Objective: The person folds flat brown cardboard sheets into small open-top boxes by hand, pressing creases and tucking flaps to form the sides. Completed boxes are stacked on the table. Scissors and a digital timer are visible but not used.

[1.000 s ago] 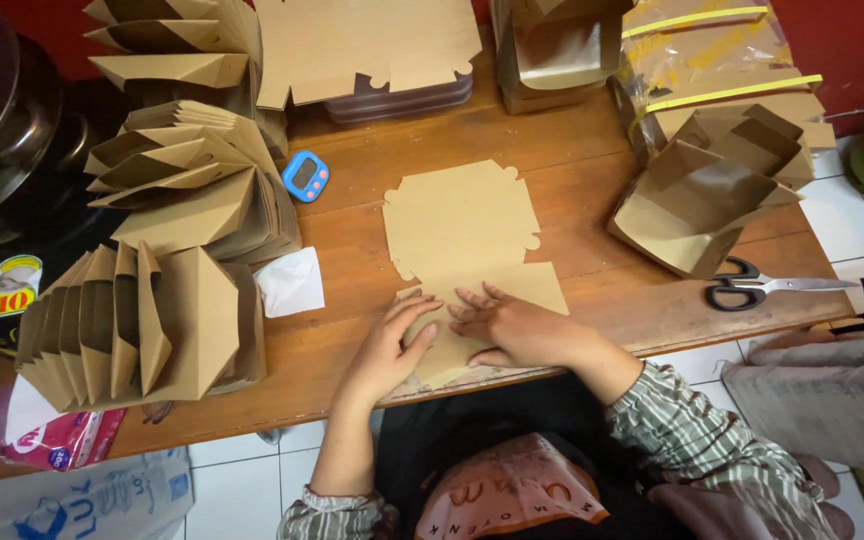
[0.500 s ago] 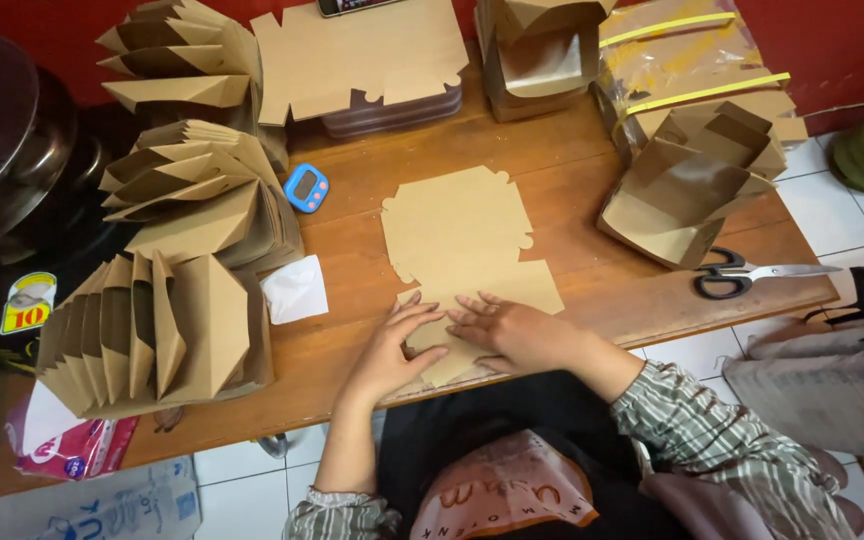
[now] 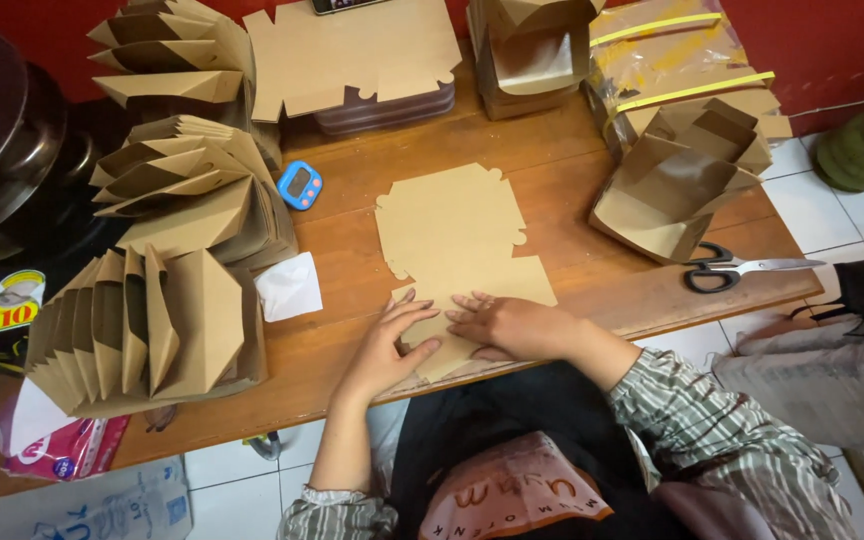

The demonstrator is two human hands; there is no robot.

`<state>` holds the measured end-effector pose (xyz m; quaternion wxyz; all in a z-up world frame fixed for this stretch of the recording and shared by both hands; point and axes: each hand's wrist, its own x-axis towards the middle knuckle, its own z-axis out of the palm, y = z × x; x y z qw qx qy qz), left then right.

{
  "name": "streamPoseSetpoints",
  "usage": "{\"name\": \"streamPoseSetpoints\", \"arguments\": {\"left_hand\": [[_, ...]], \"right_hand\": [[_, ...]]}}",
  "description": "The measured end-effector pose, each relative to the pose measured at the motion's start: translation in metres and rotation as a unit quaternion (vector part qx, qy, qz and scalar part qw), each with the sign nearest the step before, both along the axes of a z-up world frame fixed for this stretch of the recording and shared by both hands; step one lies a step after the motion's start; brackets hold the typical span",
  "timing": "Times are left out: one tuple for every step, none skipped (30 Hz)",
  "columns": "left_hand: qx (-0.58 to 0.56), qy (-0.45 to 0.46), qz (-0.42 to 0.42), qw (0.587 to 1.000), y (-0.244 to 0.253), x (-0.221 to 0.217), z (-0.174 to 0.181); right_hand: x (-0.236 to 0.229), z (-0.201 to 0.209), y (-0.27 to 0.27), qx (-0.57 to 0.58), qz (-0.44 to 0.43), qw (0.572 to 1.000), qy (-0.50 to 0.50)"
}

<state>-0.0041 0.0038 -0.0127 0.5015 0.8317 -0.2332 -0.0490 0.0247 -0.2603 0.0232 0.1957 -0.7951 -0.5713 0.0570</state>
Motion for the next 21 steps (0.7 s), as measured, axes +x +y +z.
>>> {"name": "streamPoseSetpoints", "arguments": {"left_hand": [[-0.001,0.000,-0.001,1.000,0.000,0.000,-0.001],[-0.001,-0.009,0.000,1.000,0.000,-0.001,-0.002],[-0.002,-0.019,0.002,1.000,0.000,0.000,-0.003],[-0.003,-0.020,0.000,1.000,0.001,0.000,-0.002],[-0.018,-0.006,0.002,1.000,0.002,0.000,-0.002],[-0.034,0.008,0.003,0.999,0.004,0.000,-0.001],[-0.034,0.007,0.002,0.999,0.003,-0.001,0.001],[-0.038,0.010,0.004,0.999,0.003,-0.001,0.002],[-0.042,0.013,0.006,0.999,0.004,-0.001,0.004],[-0.042,0.012,0.006,0.999,0.004,0.000,0.002],[-0.041,0.008,0.004,0.999,0.004,0.000,0.001],[-0.040,0.004,0.002,0.999,0.004,0.000,-0.002],[-0.040,0.004,0.002,0.999,0.004,0.000,-0.004],[-0.038,0.003,0.000,0.999,0.004,0.001,-0.007],[-0.037,0.000,-0.002,0.999,0.004,0.001,-0.010],[-0.036,-0.001,-0.001,0.999,0.004,0.002,-0.009],[-0.032,-0.002,-0.003,0.999,0.004,0.002,-0.009],[-0.028,-0.003,-0.004,1.000,0.004,0.002,-0.009],[-0.028,-0.003,-0.004,1.000,0.004,0.002,-0.009],[-0.027,-0.003,-0.003,1.000,0.004,0.001,-0.008],[-0.027,-0.003,-0.004,1.000,0.003,0.002,-0.008]], "right_hand": [[-0.002,0.001,0.001,-0.001,-0.001,1.000,0.000],[-0.004,0.001,0.002,-0.006,0.004,1.000,-0.014],[-0.005,0.002,0.004,-0.010,0.009,0.999,-0.029],[-0.005,0.002,0.003,-0.011,0.008,0.999,-0.030],[-0.005,0.001,0.003,-0.007,0.011,0.999,-0.043],[-0.006,0.001,0.003,-0.003,0.015,0.998,-0.055],[-0.006,0.005,0.003,-0.003,0.014,0.998,-0.056],[-0.006,0.010,0.003,0.001,0.016,0.999,-0.048],[-0.006,0.014,0.003,0.007,0.019,0.999,-0.042],[-0.006,0.021,0.003,0.007,0.019,0.999,-0.043],[-0.007,0.027,0.002,0.009,0.011,0.999,-0.039],[-0.007,0.033,0.002,0.011,0.002,0.999,-0.035],[-0.007,0.031,0.001,0.011,0.003,0.999,-0.035],[-0.007,0.029,0.000,0.016,0.001,1.000,-0.022],[-0.007,0.028,-0.001,0.022,-0.001,1.000,-0.010],[-0.008,0.034,0.000,0.022,0.000,1.000,-0.010],[-0.009,0.040,0.001,0.020,-0.001,1.000,-0.004],[-0.011,0.046,0.002,0.018,-0.002,1.000,0.002],[-0.010,0.045,0.001,0.018,-0.002,1.000,0.001],[-0.010,0.044,0.000,0.018,0.000,1.000,0.005],[-0.009,0.043,-0.001,0.017,0.000,1.000,0.009]]}}
